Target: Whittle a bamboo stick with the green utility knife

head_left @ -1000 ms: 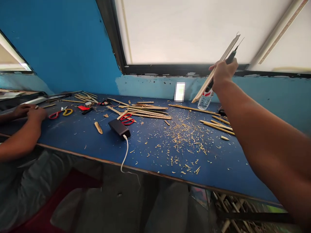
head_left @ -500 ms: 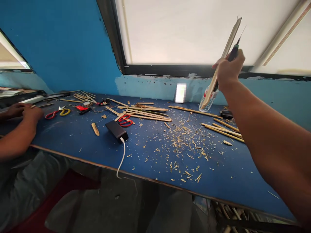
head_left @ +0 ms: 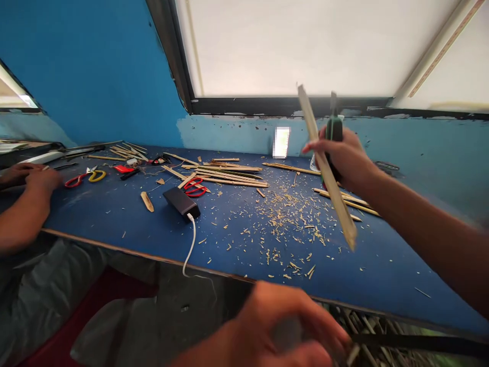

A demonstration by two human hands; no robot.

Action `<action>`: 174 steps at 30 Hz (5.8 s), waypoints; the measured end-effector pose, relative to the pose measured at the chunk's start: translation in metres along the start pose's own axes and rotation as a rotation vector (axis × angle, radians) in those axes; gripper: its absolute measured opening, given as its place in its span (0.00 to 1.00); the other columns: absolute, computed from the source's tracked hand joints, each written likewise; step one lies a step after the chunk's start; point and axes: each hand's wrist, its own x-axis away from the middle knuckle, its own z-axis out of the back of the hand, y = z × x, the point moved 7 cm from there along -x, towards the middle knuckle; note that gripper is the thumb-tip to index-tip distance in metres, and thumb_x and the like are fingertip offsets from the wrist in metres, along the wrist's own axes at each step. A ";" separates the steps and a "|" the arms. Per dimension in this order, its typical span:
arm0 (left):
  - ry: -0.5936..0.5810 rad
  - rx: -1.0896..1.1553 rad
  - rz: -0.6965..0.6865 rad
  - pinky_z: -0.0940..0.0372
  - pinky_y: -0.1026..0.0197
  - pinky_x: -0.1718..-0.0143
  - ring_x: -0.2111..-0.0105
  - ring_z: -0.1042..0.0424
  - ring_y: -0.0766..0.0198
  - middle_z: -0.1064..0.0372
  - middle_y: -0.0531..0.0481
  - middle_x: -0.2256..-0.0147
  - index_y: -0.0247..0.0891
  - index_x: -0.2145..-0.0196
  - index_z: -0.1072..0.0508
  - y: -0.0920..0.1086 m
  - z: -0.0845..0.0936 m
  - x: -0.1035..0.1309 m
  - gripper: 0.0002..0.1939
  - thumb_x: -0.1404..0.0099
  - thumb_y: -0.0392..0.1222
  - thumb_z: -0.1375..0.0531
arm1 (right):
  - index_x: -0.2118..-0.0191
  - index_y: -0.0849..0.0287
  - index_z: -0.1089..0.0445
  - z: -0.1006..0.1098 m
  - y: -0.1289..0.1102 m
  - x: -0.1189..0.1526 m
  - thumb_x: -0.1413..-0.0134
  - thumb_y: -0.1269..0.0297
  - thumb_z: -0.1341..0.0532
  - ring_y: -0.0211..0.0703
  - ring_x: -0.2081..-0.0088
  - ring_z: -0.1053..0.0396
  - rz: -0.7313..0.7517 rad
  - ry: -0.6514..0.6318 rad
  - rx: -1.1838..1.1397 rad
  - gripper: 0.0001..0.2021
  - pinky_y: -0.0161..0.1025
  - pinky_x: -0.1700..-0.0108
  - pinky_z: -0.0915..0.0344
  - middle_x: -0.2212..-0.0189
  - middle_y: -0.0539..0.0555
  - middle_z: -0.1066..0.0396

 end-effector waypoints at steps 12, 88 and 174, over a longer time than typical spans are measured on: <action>0.290 0.110 0.041 0.31 0.64 0.70 0.70 0.26 0.63 0.28 0.44 0.64 0.34 0.57 0.25 0.010 0.126 -0.146 0.18 0.26 0.53 0.44 | 0.56 0.52 0.38 -0.056 0.071 0.157 0.43 0.51 0.32 0.37 0.76 0.37 -0.446 -0.603 -0.363 0.17 0.36 0.76 0.43 0.63 0.53 0.20; 0.010 -0.011 0.288 0.51 0.66 0.80 0.80 0.50 0.69 0.51 0.62 0.80 0.41 0.67 0.38 -0.041 0.060 -0.091 0.25 0.26 0.66 0.46 | 0.65 0.51 0.44 -0.037 0.054 0.138 0.50 0.72 0.48 0.41 0.81 0.31 0.413 -0.291 0.874 0.07 0.40 0.76 0.53 0.78 0.44 0.30; 0.015 -0.255 0.158 0.49 0.60 0.75 0.77 0.49 0.68 0.45 0.59 0.76 0.40 0.66 0.35 -0.011 0.071 -0.107 0.21 0.22 0.57 0.48 | 0.43 0.57 0.41 -0.031 0.041 0.135 0.22 0.52 0.52 0.42 0.70 0.26 0.556 -0.395 0.680 0.15 0.37 0.72 0.37 0.62 0.52 0.23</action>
